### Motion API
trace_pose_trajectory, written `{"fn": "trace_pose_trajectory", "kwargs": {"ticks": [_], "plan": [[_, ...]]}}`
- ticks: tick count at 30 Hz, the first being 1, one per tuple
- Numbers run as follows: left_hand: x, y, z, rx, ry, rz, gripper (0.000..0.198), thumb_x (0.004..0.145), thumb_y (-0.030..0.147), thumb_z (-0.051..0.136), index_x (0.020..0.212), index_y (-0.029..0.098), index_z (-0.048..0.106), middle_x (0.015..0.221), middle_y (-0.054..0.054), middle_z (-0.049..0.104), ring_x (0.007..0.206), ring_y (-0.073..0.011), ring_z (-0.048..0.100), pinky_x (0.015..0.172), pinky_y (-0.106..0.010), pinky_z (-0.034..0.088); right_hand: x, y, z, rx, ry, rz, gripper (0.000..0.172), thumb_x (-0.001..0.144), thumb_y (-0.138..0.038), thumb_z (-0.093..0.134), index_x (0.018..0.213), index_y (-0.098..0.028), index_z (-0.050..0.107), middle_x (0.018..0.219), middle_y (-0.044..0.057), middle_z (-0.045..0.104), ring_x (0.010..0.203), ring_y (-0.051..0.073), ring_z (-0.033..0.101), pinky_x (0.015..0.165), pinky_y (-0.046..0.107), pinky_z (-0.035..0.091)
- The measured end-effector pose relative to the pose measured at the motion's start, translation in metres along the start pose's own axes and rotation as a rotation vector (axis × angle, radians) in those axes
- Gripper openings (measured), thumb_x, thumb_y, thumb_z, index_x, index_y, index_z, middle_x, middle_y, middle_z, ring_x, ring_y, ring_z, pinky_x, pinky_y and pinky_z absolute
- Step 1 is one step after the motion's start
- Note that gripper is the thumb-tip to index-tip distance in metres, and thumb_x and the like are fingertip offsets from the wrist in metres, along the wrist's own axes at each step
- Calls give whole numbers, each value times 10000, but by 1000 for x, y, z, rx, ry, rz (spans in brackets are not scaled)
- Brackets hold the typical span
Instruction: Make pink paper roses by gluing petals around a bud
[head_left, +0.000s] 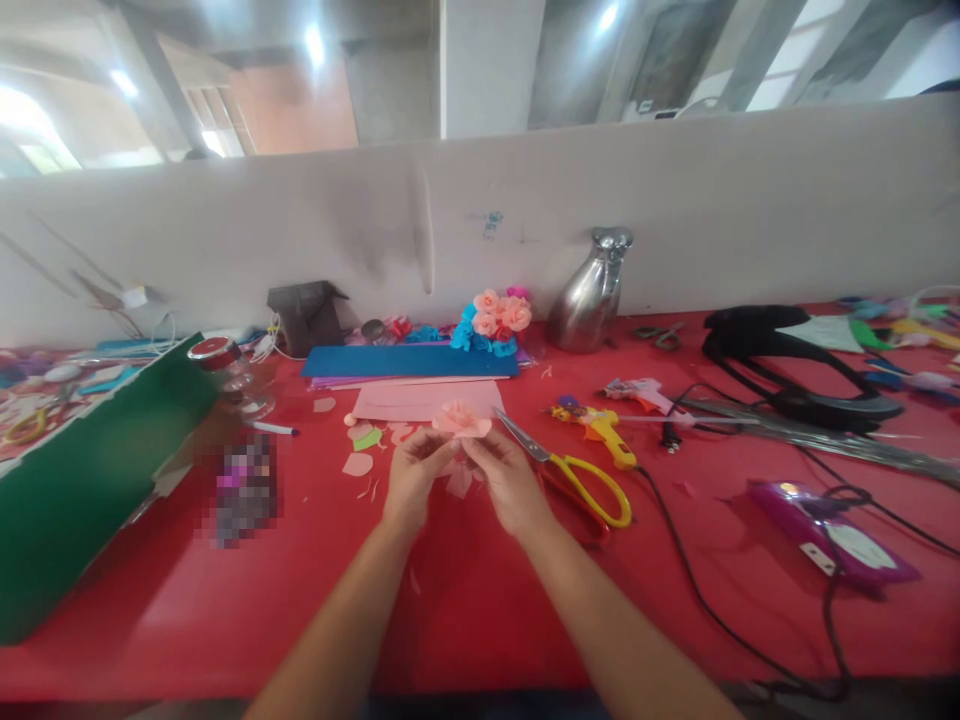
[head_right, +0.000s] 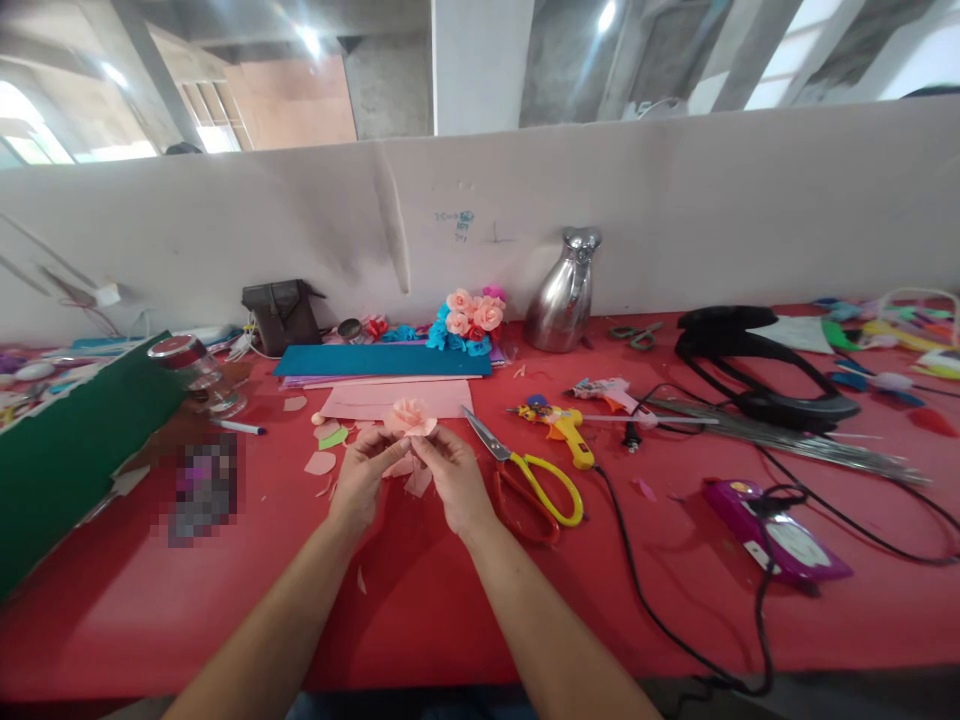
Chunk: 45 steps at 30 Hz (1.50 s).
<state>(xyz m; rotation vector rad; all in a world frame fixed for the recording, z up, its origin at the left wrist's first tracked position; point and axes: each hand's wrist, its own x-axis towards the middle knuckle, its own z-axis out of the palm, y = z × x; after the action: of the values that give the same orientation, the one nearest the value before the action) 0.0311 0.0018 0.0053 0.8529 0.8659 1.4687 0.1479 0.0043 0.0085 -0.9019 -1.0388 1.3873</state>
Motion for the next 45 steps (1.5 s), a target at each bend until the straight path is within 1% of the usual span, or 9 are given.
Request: {"fn": "trace_pose_trajectory", "kwargs": {"ticks": [6,10,14,20,27,30,34,37,45], "plan": [[2,-3,-1,-19,12,-10,185,645,285,762,762,158,697,655,-2,667,600,-118,605,643,-250,469,-3,-2,3,-59,-8,-32,220,701,-423,699,707,-207,656,622,-23,547,614,134,474,620,276,386],[3,-6,-4,-48,-21,-44,186,656,266,755,797,157,702,736,-22,692,661,-124,620,670,-245,471,-3,0,3,-40,-9,-37,203,704,-403,705,753,-209,673,666,-21,577,627,131,487,633,273,386],[4,-6,-6,-40,-71,-74,187,656,283,752,773,141,719,747,-51,706,690,-148,627,674,-259,474,-2,0,2,-25,-2,4,219,685,-403,724,775,-205,693,694,-3,614,661,143,519,634,272,391],[4,-4,-5,-71,-67,-76,190,612,273,777,751,149,735,713,-50,714,687,-166,642,676,-275,481,-1,0,-1,49,-49,71,212,653,-391,745,753,-207,710,703,8,657,639,139,531,639,284,395],[3,-3,-3,-70,-81,-34,148,653,251,751,771,164,732,749,-40,723,714,-167,654,698,-273,487,-1,1,0,16,12,60,220,619,-379,762,731,-206,685,667,7,620,642,152,524,618,280,397],[3,-2,-3,-68,-63,-37,170,649,248,756,793,159,733,760,-46,725,710,-168,658,701,-274,487,-1,0,1,26,44,48,200,601,-341,764,688,-199,654,630,-13,581,592,126,469,578,260,362],[2,-1,-2,-47,-55,-37,185,647,256,758,807,165,736,763,-49,726,705,-175,660,699,-286,490,0,0,0,44,46,24,183,622,-321,743,654,-198,611,592,-41,525,533,97,375,538,251,306],[1,0,-1,-40,-57,-27,170,646,256,758,791,169,737,756,-47,724,709,-174,658,701,-284,486,0,1,-1,37,24,15,180,658,-319,724,652,-197,591,579,-52,501,523,91,352,539,252,292],[2,-1,-2,-16,-92,10,126,697,229,714,798,154,730,727,-38,707,677,-147,629,660,-255,467,-3,2,0,-61,6,-26,170,740,-350,648,711,-196,582,643,-25,551,601,115,428,562,251,306]]}}
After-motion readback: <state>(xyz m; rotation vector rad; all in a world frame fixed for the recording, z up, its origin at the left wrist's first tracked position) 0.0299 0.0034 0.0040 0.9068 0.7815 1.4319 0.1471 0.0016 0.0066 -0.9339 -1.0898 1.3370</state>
